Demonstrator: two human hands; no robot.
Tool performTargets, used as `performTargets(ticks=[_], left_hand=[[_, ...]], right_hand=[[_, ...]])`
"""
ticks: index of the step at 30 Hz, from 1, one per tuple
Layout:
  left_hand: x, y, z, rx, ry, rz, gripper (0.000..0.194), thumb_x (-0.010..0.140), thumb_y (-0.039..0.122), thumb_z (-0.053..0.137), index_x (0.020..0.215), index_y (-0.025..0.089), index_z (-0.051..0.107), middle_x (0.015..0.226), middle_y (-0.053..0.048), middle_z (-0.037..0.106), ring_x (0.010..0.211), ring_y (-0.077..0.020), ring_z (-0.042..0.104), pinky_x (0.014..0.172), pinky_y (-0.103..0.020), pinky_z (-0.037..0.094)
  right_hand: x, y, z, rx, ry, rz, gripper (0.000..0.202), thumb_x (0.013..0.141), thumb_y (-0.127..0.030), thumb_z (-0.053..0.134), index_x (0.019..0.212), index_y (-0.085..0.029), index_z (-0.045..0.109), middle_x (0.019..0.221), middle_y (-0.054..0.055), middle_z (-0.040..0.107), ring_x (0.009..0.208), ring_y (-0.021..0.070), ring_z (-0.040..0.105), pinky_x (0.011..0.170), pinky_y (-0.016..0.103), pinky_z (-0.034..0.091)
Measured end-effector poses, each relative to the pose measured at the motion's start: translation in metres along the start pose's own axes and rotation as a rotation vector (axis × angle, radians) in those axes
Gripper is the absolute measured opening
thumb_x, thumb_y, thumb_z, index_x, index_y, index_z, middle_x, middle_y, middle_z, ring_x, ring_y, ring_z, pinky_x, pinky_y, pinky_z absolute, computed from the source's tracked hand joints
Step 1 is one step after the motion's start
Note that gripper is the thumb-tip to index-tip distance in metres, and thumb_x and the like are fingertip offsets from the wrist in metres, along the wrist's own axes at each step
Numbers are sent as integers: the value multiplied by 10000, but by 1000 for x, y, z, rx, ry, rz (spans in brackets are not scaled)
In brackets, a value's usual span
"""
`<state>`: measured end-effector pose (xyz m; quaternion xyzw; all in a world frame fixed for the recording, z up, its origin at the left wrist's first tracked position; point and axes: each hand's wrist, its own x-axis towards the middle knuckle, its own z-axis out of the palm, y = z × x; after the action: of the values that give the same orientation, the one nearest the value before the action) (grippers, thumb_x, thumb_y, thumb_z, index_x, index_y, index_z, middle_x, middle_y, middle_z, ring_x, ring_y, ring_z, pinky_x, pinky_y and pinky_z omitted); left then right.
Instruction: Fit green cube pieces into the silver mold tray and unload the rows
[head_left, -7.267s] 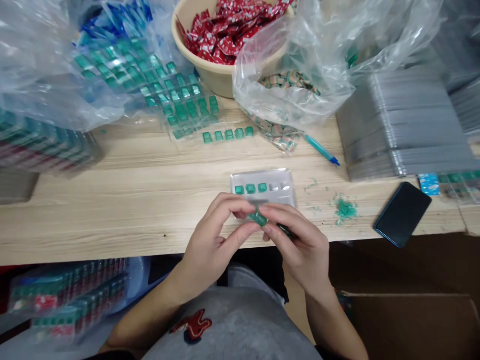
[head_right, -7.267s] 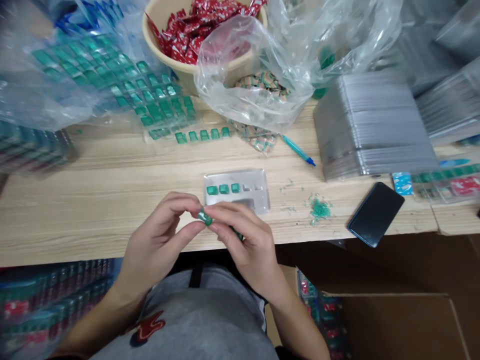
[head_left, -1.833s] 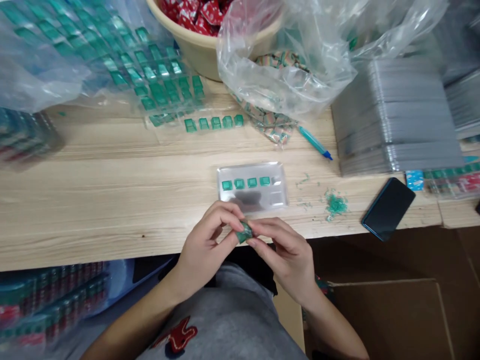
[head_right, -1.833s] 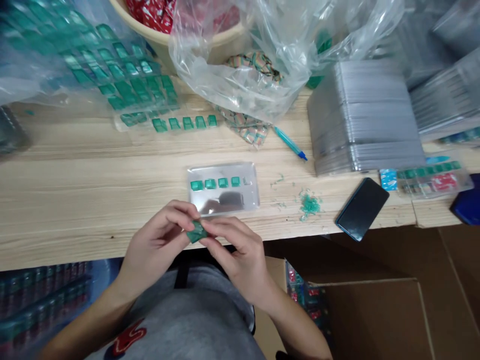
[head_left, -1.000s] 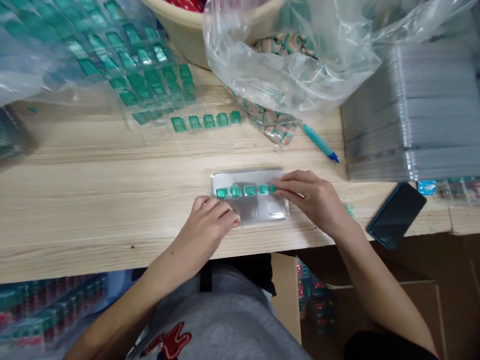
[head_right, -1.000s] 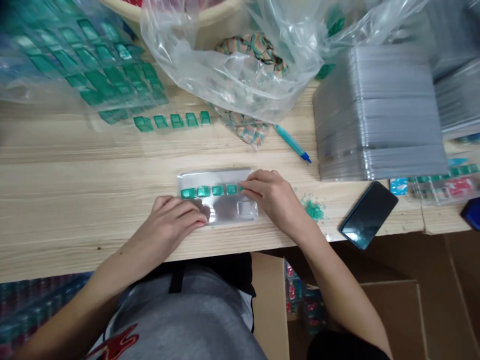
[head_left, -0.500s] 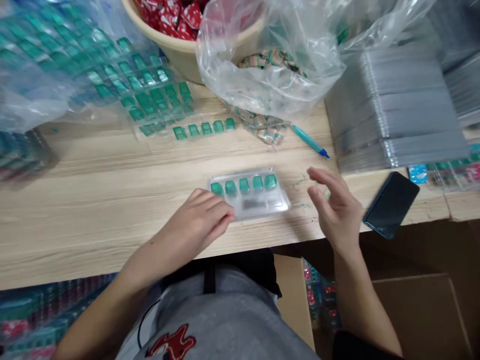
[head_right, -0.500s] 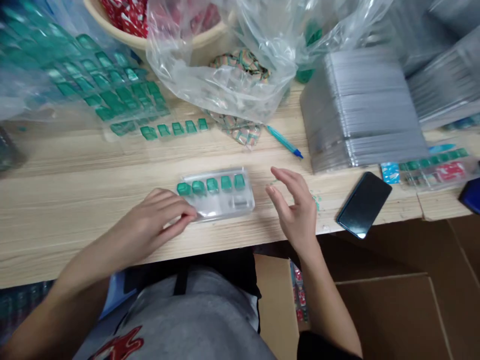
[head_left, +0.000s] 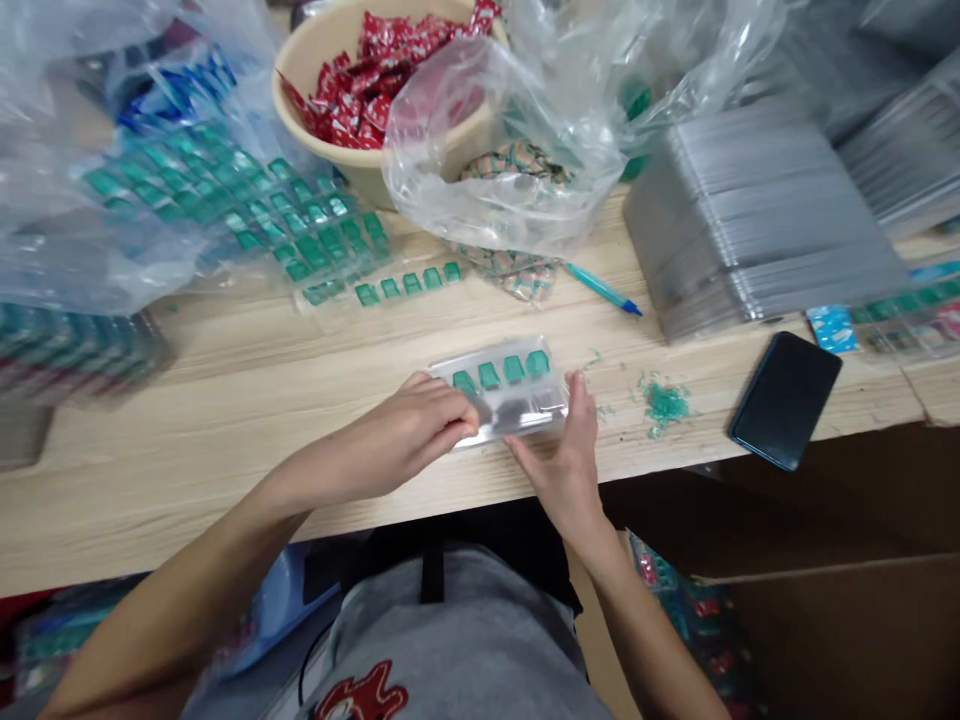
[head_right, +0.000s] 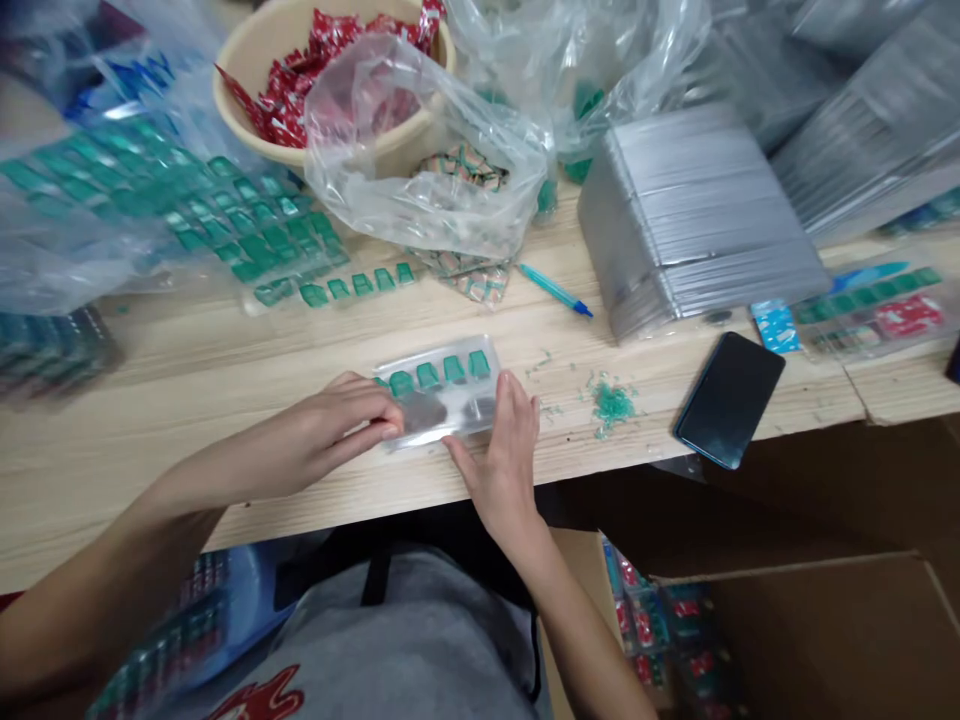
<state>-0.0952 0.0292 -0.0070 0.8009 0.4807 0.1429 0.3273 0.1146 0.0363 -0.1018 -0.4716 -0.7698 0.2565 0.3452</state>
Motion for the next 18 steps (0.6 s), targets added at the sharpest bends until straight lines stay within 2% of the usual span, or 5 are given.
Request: performTargets(ticks=[4, 7, 10, 14, 18], left_hand=[[-6, 3, -17, 55, 111, -2, 210, 1006, 248, 391, 877, 191, 546, 793, 7, 580, 767, -143, 537, 755, -276, 392], [-15, 8, -21, 55, 181, -6, 150, 989, 216, 435, 900, 190, 552, 827, 0, 591, 812, -145, 534, 749, -256, 407], [-27, 15, -13, 45, 240, -10, 136, 980, 175, 434, 905, 180, 548, 838, -12, 598, 828, -147, 540, 762, -255, 429], [-42, 16, 7, 137, 405, 19, 127, 959, 228, 520, 1051, 145, 548, 965, -67, 626, 919, -173, 563, 801, -270, 474], [-57, 8, 8, 422, 594, 72, 165, 947, 70, 457, 1047, 134, 571, 917, -73, 638, 857, -167, 571, 762, -263, 483]], right_hand=[[4, -6, -10, 7, 146, -48, 881, 843, -317, 664, 1527, -327, 109, 1394, 155, 422, 1291, 329, 436, 1046, 598, 390], [14, -12, -21, 99, 175, -68, 630, 869, -238, 635, 1431, -318, 362, 1153, 86, 566, 984, 206, 614, 884, 414, 542], [25, -15, -29, 158, 166, -103, 311, 880, -222, 624, 1182, -258, 558, 873, 6, 612, 721, 130, 626, 693, 280, 564], [34, -21, -35, 44, 153, -290, 66, 876, -243, 640, 897, -220, 582, 716, -29, 629, 627, 105, 630, 599, 208, 523], [37, -33, -34, -25, 143, -407, 66, 915, -244, 587, 968, -209, 602, 767, -7, 685, 685, 112, 680, 643, 204, 531]])
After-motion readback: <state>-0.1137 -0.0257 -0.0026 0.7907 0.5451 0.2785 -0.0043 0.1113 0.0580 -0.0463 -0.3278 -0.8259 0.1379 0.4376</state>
